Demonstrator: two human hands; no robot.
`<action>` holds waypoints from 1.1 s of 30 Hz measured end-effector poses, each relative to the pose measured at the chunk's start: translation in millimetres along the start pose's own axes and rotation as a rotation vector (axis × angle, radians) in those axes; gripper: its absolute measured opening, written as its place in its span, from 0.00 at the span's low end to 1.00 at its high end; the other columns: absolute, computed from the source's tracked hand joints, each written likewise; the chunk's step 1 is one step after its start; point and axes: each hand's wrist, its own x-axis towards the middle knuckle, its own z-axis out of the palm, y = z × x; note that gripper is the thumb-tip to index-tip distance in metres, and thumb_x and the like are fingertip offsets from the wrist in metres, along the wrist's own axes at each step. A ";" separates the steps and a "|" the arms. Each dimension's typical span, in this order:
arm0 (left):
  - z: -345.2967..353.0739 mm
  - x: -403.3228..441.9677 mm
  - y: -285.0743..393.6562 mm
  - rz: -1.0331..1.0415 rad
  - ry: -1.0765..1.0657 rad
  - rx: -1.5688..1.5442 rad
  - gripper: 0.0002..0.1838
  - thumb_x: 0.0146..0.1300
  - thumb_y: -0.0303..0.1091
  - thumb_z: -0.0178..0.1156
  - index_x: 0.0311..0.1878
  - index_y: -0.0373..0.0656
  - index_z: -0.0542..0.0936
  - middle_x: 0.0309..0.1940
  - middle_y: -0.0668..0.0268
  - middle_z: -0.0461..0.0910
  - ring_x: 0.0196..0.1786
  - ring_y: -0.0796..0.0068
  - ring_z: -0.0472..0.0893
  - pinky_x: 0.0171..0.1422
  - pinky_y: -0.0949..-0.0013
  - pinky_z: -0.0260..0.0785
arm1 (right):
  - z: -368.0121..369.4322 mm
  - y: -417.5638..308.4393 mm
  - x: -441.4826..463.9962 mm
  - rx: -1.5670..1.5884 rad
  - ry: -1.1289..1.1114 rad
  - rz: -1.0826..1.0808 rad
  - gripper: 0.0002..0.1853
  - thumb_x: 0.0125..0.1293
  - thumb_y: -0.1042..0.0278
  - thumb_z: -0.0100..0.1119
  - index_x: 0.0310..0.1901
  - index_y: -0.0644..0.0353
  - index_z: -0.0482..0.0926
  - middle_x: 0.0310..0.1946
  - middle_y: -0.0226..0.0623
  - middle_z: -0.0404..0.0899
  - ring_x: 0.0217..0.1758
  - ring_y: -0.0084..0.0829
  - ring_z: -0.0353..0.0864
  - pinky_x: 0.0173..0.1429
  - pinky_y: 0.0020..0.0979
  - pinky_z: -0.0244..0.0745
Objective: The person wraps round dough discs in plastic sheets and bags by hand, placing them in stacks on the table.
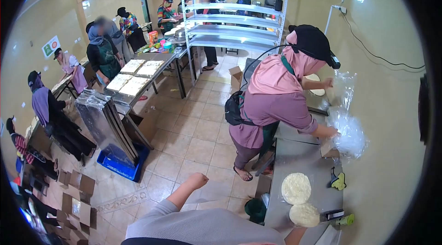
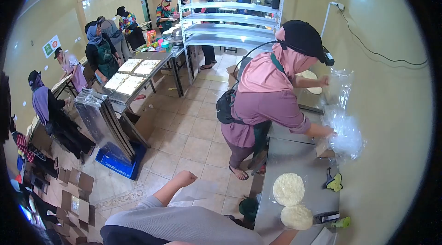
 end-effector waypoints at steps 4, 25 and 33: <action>-0.3 -5.0 -2.1 -0.032 -0.004 -0.006 0.12 0.56 0.38 0.55 0.39 0.50 0.85 0.37 0.58 0.82 0.41 0.55 0.81 0.48 0.59 0.74 | 11.9 -15.8 2.1 -0.001 0.028 -0.022 0.33 0.65 0.50 0.43 0.69 0.55 0.53 0.65 0.44 0.61 0.66 0.44 0.64 0.67 0.47 0.62; -73.1 4.0 148.7 0.300 0.035 -0.314 0.13 0.60 0.37 0.56 0.46 0.46 0.83 0.39 0.55 0.82 0.42 0.56 0.81 0.46 0.63 0.73 | -39.1 -124.0 1.8 -0.053 0.125 -0.234 0.33 0.65 0.46 0.42 0.68 0.54 0.56 0.65 0.43 0.62 0.65 0.44 0.65 0.67 0.47 0.63; -75.0 -29.1 274.4 0.598 -0.124 -0.433 0.14 0.62 0.33 0.56 0.50 0.45 0.81 0.42 0.56 0.83 0.42 0.64 0.83 0.48 0.67 0.72 | -105.8 -186.3 -27.0 -0.135 0.197 -0.267 0.33 0.64 0.45 0.42 0.67 0.54 0.56 0.64 0.43 0.63 0.65 0.44 0.65 0.66 0.48 0.63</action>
